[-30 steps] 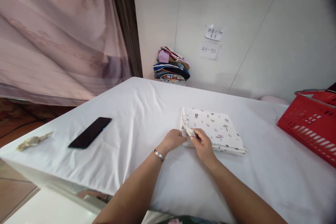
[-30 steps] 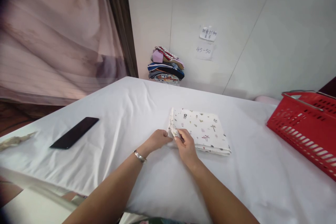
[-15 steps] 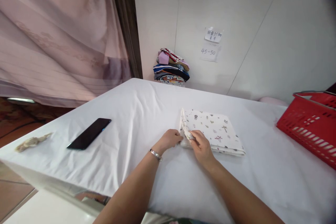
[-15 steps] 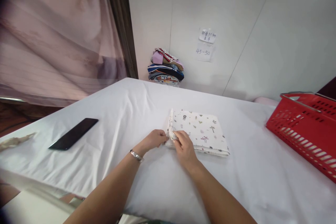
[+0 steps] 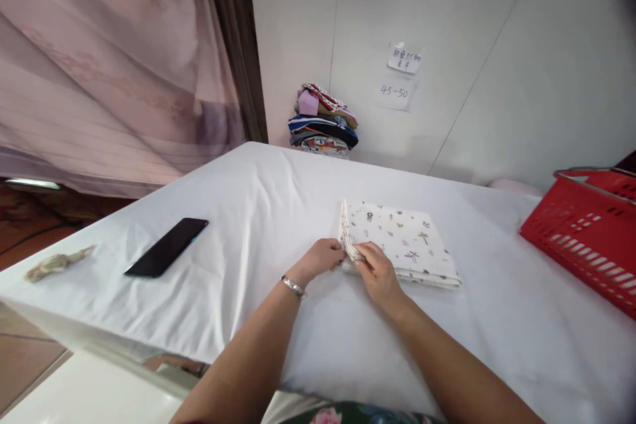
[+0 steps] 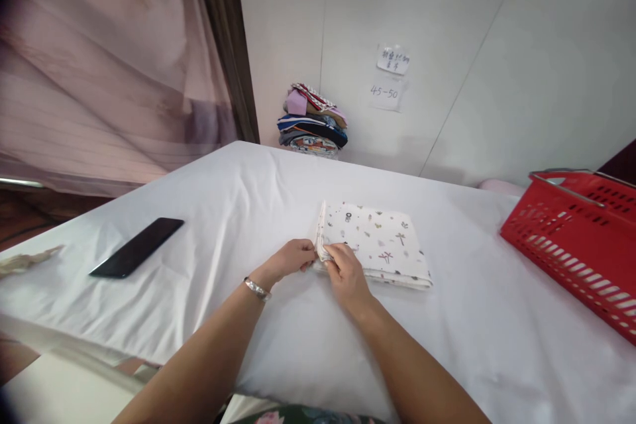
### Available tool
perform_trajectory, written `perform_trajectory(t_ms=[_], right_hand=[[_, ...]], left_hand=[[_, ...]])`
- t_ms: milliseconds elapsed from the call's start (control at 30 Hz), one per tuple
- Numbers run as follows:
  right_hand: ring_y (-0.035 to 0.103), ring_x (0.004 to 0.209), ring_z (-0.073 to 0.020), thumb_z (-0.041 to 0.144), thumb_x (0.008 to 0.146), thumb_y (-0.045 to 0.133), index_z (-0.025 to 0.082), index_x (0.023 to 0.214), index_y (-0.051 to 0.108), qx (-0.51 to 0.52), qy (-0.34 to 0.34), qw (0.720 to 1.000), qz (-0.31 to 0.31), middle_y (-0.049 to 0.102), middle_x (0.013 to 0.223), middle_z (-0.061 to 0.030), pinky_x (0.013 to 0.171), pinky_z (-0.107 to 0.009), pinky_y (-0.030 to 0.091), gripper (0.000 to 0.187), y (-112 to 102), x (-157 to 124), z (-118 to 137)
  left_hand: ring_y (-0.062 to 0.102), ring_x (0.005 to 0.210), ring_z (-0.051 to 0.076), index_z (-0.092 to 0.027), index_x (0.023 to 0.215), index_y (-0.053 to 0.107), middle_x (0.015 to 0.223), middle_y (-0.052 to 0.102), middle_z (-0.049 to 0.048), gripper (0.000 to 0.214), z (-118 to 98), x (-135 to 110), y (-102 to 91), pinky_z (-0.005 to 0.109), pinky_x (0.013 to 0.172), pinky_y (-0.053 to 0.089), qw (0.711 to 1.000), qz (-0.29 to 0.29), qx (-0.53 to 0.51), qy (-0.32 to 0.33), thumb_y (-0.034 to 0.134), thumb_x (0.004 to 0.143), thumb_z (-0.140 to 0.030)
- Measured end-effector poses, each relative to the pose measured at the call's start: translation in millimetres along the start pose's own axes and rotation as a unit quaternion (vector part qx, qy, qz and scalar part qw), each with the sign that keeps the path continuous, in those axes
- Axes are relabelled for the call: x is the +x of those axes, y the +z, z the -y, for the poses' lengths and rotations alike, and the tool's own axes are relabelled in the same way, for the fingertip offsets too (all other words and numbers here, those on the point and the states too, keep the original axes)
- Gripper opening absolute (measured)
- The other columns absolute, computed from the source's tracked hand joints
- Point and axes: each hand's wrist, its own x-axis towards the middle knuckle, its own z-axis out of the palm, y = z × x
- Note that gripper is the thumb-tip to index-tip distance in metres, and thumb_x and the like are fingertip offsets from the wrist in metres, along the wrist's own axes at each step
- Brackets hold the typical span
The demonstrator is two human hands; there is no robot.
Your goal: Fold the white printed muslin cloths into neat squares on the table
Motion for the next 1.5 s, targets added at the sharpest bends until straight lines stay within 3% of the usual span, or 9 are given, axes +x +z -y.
perform_trajectory(t_ms=[200,433,700,967,1133,1233,1500], right_hand=[[0.054,0.095,-0.0207,0.016,0.085,0.043,0.024,0.111,0.057,-0.007,-0.005,1.000,-0.002,0.059,0.101,-0.0072,0.082,-0.035,0.046,0.030,0,-1,0],[0.054,0.093,-0.0204,0.017,0.084,0.043,0.024,0.108,0.057,0.008,0.012,1.000,-0.001,0.058,0.099,-0.0065,0.080,-0.035,0.046,0.029,0,-1,3],[0.054,0.092,-0.0196,0.014,0.082,0.045,0.023,0.105,0.059,0.036,0.034,0.999,0.001,0.058,0.097,-0.0058,0.081,-0.034,0.044,0.029,-2,0,4],[0.055,0.087,-0.0189,0.017,0.081,0.046,0.024,0.104,0.060,0.057,0.049,0.997,-0.020,0.059,0.096,-0.0051,0.076,-0.032,0.045,0.028,-1,1,2],[0.054,0.089,-0.0190,0.015,0.080,0.046,0.024,0.103,0.060,0.068,0.048,0.996,-0.011,0.058,0.096,-0.0050,0.079,-0.032,0.044,0.029,0,0,1],[0.054,0.089,-0.0187,0.014,0.080,0.045,0.024,0.104,0.060,0.072,0.054,0.996,-0.010,0.058,0.095,-0.0047,0.078,-0.032,0.044,0.029,-1,0,2],[0.054,0.088,-0.0185,0.013,0.080,0.047,0.025,0.104,0.061,0.078,0.060,0.995,-0.007,0.058,0.094,-0.0040,0.079,-0.032,0.044,0.030,-3,2,3]], left_hand=[[0.052,0.045,0.010,-0.018,0.060,0.046,0.046,0.048,-0.0047,0.011,-6,-2,1.2,0.019,0.041,0.030,0.999,0.012,-0.023,-0.025,0.051,0.068,-0.023],[0.050,0.042,0.009,-0.018,0.063,0.046,0.045,0.047,-0.0058,0.009,-4,0,1.2,0.019,0.041,0.033,0.999,0.004,-0.011,-0.031,0.054,0.066,-0.021],[0.049,0.044,0.009,-0.017,0.059,0.050,0.056,0.058,-0.0015,0.009,-4,-4,-13.0,0.021,0.047,0.038,0.995,-0.014,0.093,-0.024,0.052,0.065,-0.024],[0.048,0.047,0.009,-0.017,0.061,0.052,0.056,0.057,-0.0017,0.027,-11,-14,-9.4,0.021,0.046,0.034,0.992,0.062,0.110,-0.021,0.064,0.060,-0.041],[0.051,0.047,0.012,-0.018,0.057,0.050,0.056,0.057,0.0000,0.028,-14,-18,-6.1,0.023,0.046,0.036,0.984,0.040,0.165,-0.044,0.065,0.059,-0.041],[0.053,0.050,0.014,-0.019,0.061,0.052,0.059,0.059,0.0006,0.023,-15,-19,-4.1,0.024,0.048,0.035,0.979,0.037,0.201,-0.027,0.064,0.059,-0.038],[0.058,0.070,0.022,-0.020,0.068,0.052,0.076,0.064,0.0045,0.014,-13,-18,7.6,0.028,0.056,0.033,0.939,-0.038,0.341,0.011,0.060,0.062,-0.029]])
